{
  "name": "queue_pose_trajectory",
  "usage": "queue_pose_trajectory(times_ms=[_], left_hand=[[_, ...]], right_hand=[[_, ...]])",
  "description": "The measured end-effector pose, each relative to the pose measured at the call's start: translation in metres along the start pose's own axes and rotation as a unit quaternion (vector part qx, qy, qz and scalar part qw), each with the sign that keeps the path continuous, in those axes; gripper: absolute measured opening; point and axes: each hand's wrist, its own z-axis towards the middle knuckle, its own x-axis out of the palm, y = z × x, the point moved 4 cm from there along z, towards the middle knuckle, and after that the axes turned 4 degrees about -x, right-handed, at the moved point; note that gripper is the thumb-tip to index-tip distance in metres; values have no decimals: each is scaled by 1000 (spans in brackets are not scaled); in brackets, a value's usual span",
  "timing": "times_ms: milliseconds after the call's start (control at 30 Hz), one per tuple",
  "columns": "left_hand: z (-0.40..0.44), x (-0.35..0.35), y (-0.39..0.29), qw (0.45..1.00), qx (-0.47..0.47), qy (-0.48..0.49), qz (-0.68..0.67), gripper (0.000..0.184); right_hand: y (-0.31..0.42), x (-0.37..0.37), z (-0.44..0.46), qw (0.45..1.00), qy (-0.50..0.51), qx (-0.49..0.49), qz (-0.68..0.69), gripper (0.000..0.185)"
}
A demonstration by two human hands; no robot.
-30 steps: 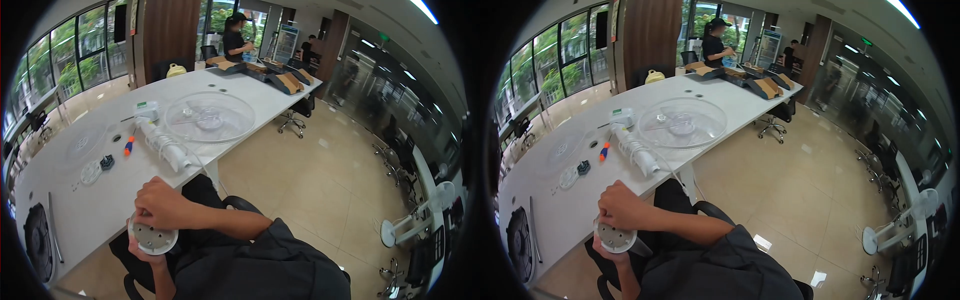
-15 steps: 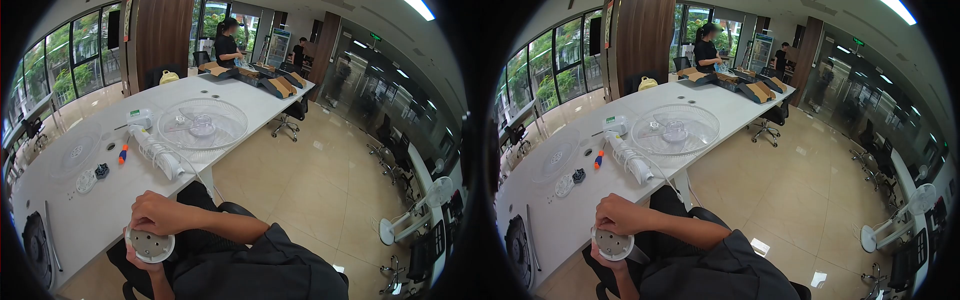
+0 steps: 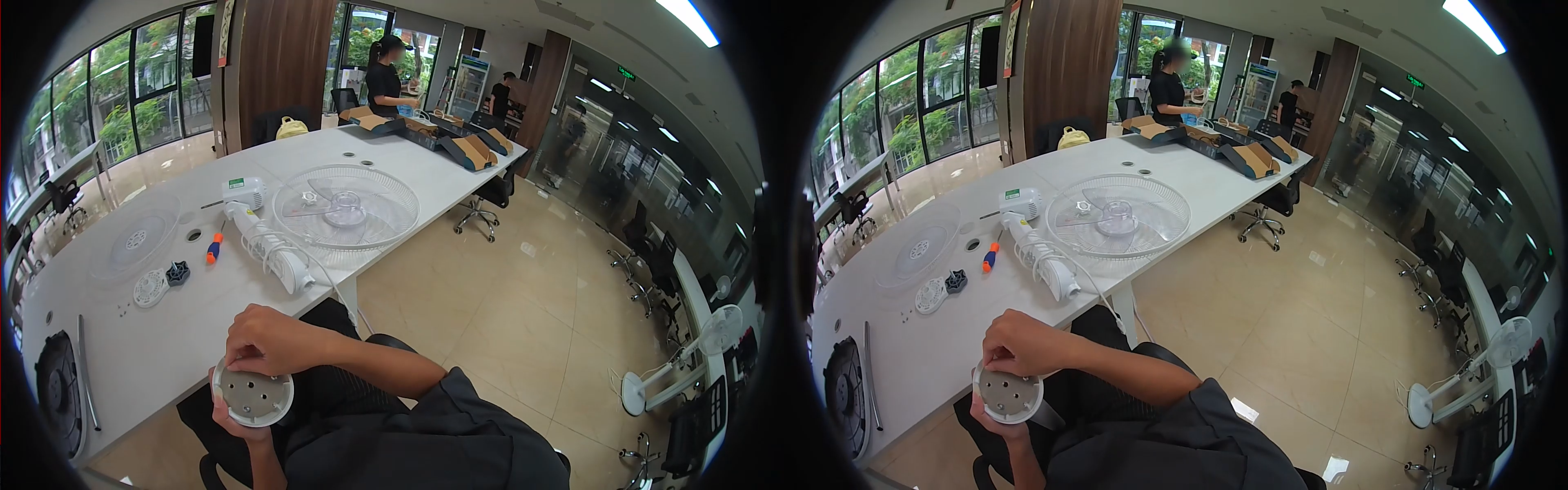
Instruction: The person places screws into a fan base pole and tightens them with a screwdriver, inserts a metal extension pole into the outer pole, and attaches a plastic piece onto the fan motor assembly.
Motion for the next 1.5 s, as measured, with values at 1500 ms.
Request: queue_pose_trajectory(times_ms=[1500], left_hand=[[-6,-23,14,999,20,-22,12,64]], right_hand=[[10,2,9,994,18,-54,-89,16]])
